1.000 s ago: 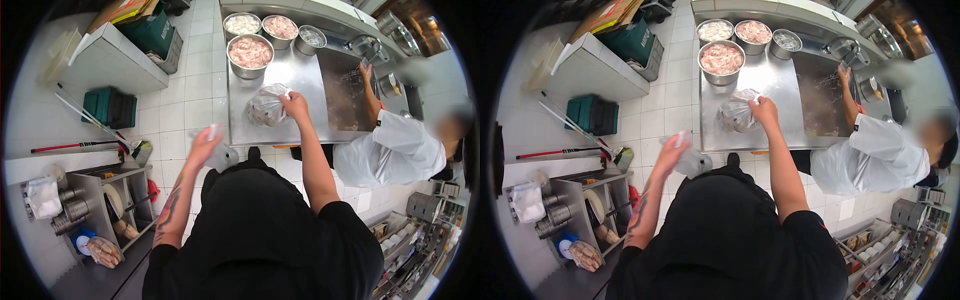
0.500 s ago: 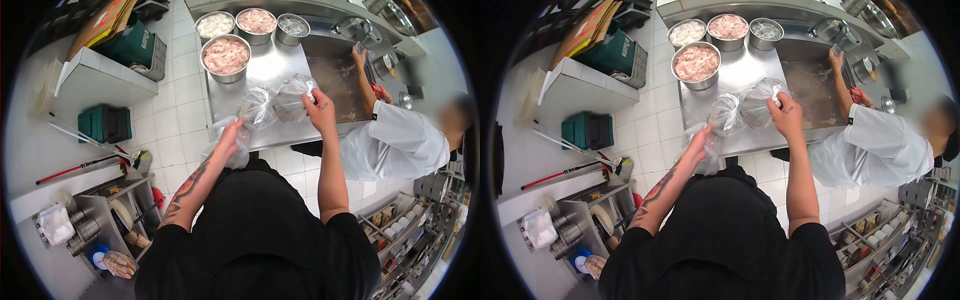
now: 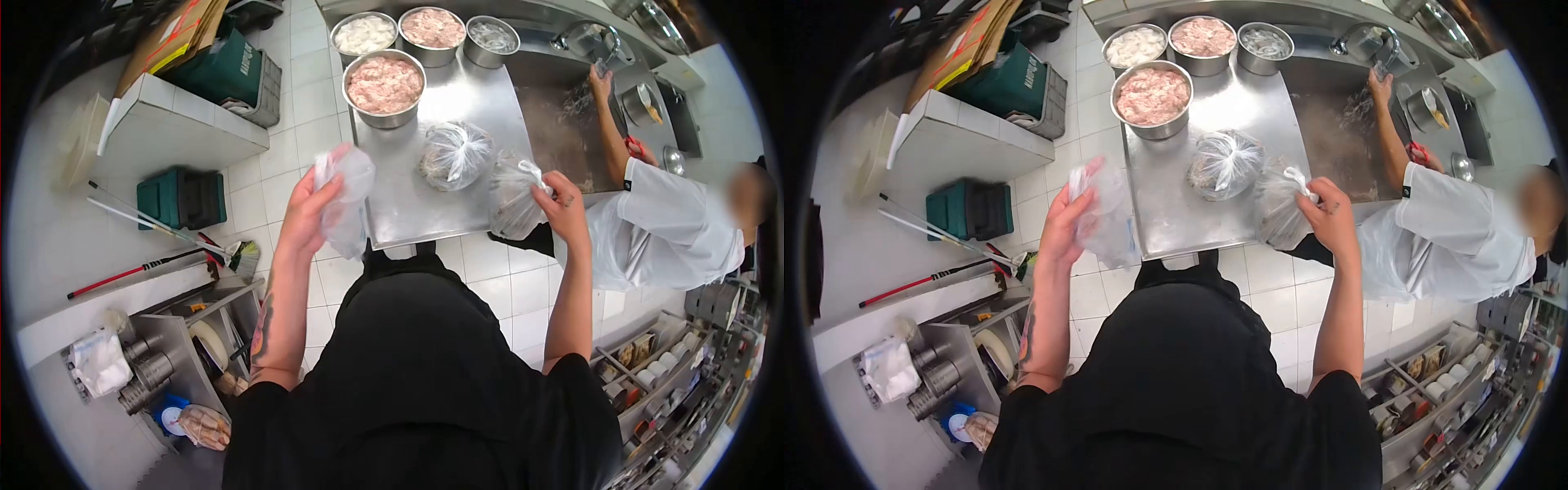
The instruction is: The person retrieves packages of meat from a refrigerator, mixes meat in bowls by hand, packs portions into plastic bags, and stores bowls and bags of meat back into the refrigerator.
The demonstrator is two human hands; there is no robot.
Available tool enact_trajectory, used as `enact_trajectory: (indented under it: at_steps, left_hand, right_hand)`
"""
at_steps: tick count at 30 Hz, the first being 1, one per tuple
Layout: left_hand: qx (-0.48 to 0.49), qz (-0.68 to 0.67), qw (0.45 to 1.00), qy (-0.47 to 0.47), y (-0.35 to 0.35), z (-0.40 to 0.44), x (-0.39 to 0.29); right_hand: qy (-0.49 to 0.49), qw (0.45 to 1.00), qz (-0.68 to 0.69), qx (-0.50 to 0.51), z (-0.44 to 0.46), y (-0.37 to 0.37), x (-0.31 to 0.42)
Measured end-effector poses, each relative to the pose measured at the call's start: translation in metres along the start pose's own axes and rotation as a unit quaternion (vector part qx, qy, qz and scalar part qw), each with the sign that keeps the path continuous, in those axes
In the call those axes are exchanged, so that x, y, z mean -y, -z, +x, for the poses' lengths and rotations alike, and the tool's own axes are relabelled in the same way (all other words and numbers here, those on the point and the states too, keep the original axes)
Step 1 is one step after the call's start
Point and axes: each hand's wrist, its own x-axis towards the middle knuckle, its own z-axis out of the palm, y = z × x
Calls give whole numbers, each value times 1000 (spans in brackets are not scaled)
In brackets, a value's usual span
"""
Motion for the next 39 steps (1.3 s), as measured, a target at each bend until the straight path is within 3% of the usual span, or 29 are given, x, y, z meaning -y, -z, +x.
enact_trajectory:
  at_steps: [5,9,11,14,15,17,23,26,28,29,31,35,37,39]
  left_hand:
    - [56,-104,991,-58,-31,-11,-2]
    - [0,-109,993,-40,50,4,56]
    - [-192,31,981,-15,97,17,105]
    - [-240,110,962,-64,123,18,147]
    - [-242,107,962,-65,128,20,153]
    - [-228,270,926,-136,124,20,159]
    - [-175,274,929,-178,102,29,153]
    - [-168,318,908,-216,89,21,134]
    - [-199,184,947,-171,94,7,132]
    - [-200,184,947,-171,100,2,136]
    - [-245,29,969,-27,113,-15,152]
    - [-252,-21,966,-56,75,-34,135]
    - [-176,20,977,-116,69,-34,118]
    - [-222,29,970,-99,85,-13,112]
  right_hand:
    - [-50,997,39,35,-13,2,8]
    - [-34,997,-7,70,-12,8,34]
    - [-11,996,-3,83,-12,6,44]
    - [20,992,7,125,-6,10,69]
    - [27,988,17,153,-3,9,79]
    - [44,981,32,185,7,-2,94]
    - [68,928,124,345,44,-95,103]
    - [14,926,153,345,51,-171,75]
    - [-147,889,294,317,47,-206,64]
    - [-146,889,295,318,44,-214,66]
    - [-222,875,382,197,28,-225,72]
    - [-249,870,410,118,25,-230,79]
    - [-242,873,406,122,23,-223,86]
    - [-231,877,401,132,18,-213,103]
